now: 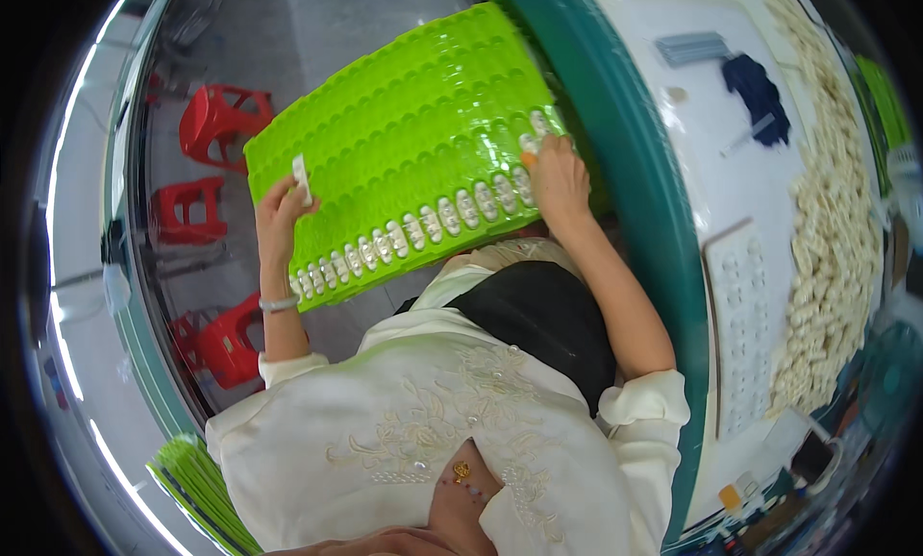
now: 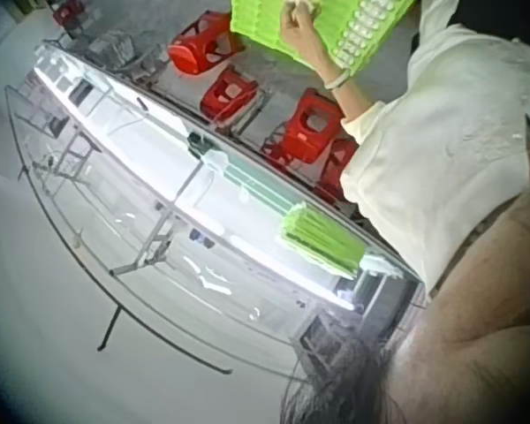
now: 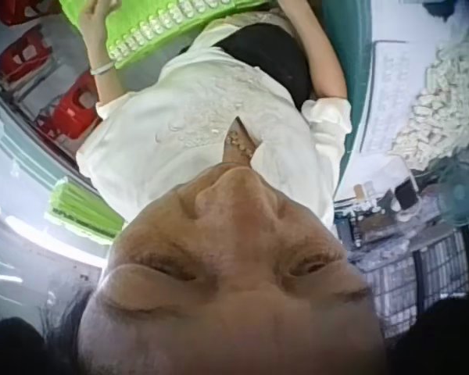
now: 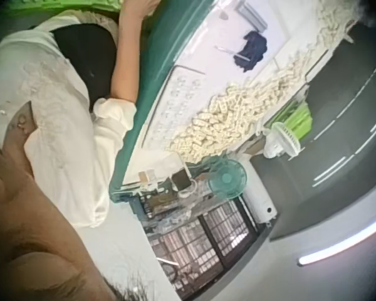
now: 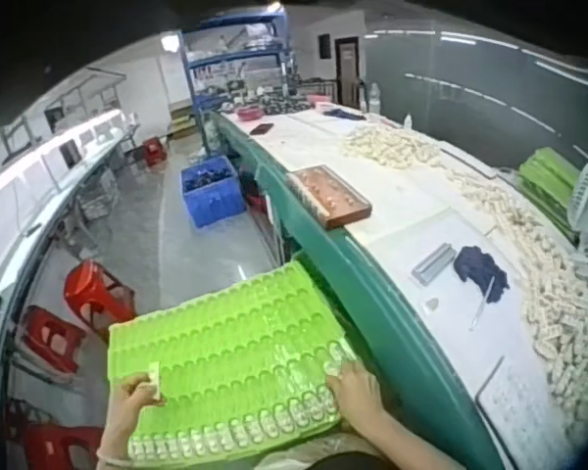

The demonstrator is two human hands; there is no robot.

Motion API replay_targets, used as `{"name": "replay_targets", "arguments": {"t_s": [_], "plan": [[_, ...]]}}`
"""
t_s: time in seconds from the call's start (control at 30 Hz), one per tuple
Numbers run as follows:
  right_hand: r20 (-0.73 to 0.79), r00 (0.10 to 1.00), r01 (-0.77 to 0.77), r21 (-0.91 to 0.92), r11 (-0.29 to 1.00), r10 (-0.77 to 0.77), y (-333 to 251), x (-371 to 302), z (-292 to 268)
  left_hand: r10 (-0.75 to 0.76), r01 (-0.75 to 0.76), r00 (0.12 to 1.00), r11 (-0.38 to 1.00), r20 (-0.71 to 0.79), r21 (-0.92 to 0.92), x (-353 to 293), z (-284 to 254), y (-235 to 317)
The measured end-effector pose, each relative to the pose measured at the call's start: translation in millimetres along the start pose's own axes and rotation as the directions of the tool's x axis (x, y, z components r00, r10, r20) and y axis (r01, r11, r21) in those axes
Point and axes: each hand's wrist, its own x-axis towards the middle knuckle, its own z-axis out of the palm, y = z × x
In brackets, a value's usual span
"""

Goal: Applying glue and assembling small white plastic components on a jig.

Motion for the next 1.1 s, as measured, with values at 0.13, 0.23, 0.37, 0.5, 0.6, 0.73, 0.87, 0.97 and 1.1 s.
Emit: {"name": "replay_targets", "arguments": {"t_s": [0.13, 0.23, 0.37, 0.5, 0.6, 0.73, 0.87, 0.97, 1.1], "plan": [[-0.021, 0.993, 0.102, -0.297, 0.949, -0.114, -2, 33, 50, -0.192, 0.252, 0.926, 0.955, -0.325, 0.155, -55, -88, -69], [0.024, 0.996, 0.087, -0.382, 0.920, -0.084, 4, 32, 42, -0.193, 0.379, 0.841, 0.877, -0.506, 0.296, -77, -110, -81], [-0.047, 0.986, 0.149, -0.205, 0.967, -0.161, 1, 4, 10, -0.012, 0.399, 0.745, 0.810, -0.667, 0.430, -91, -119, -116], [0.083, 0.996, 0.011, 0.035, 0.999, -0.014, 17, -32, -12, 0.037, 0.421, 0.766, 0.726, -0.641, 0.544, -84, -96, -103], [0.080, 0.996, -0.042, 0.096, 0.994, 0.034, 15, -59, -33, 0.064, 0.415, 0.821, 0.615, -0.567, 0.671, -69, -89, -107], [0.002, 0.997, -0.081, 0.200, 0.977, 0.082, 18, -96, -67, 0.182, 0.379, 0.863, 0.385, -0.472, 0.842, -43, -78, -111], [-0.059, 0.984, -0.143, 0.297, 0.944, 0.168, 11, -130, -101, 0.220, 0.268, 0.908, 0.350, -0.357, 0.897, -46, -85, -121], [-0.081, 0.964, -0.204, 0.375, 0.904, 0.251, 12, -163, -131, 0.317, 0.173, 0.914, 0.262, -0.254, 0.950, -31, -93, -107], [-0.376, 0.842, -0.239, 0.384, 0.892, 0.387, 28, -217, -178, 0.486, -0.319, 0.873, 0.506, 0.041, 0.802, 58, 13, -49]]}}
